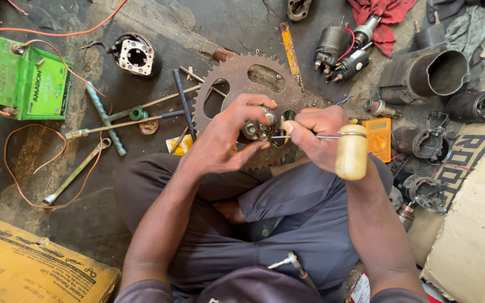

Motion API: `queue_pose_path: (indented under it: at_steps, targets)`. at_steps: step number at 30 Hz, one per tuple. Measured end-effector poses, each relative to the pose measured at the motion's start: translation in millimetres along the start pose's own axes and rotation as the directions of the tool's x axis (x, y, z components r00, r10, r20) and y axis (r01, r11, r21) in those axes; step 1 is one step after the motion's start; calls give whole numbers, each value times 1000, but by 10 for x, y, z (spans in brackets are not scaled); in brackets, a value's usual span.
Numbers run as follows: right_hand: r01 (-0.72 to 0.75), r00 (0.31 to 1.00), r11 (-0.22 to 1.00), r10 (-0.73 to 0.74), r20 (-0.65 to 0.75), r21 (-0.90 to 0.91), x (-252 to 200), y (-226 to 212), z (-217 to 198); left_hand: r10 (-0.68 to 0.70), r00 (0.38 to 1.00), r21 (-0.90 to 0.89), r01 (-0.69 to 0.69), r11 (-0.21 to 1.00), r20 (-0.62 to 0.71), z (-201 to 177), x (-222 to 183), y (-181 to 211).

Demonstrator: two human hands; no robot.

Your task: The person sits on the floor and uses a screwdriver and a small hammer to adjust and tap components on a small cylindrical electrical part. The person repeatedly taps the tool handle with the hammer while holding the part steady.

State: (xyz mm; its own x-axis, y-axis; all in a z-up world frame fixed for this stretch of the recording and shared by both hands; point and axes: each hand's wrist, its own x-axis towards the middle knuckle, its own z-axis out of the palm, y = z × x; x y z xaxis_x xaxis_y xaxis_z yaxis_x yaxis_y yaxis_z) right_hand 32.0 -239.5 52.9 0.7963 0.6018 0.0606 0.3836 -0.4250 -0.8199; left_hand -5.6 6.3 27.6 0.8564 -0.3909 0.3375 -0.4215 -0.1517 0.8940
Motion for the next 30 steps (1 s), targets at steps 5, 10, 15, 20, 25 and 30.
queue_pose_path:
  at_steps: [5, 10, 15, 20, 25, 30]
  targets:
    - [-47, 998, 999, 48, -27, 26, -114, -90, 36, 69, 997, 38, -70, 997, 29, -35, 6, 67]
    - [-75, 993, 994, 82, -85, 81, -219, -139, 111, 104, 995, 83, -104, 991, 7, -2, 14, 45]
    - [43, 955, 712, 177, -239, 700, -321, -160, 167, 101, 995, 86, -100, 991, -5, 1, 5, 57]
    - [32, 954, 643, 208, -215, 765, -468, -114, 267, 98, 995, 64, -97, 993, -18, -4, -12, 83]
    - [12, 952, 671, 220, -215, 742, -481, -77, 493, 135, 990, 91, -132, 987, -28, -9, -6, 88]
    - [144, 955, 637, 110, -274, 757, -495, -8, 515, 136, 990, 116, -130, 985, -42, 25, -15, 41]
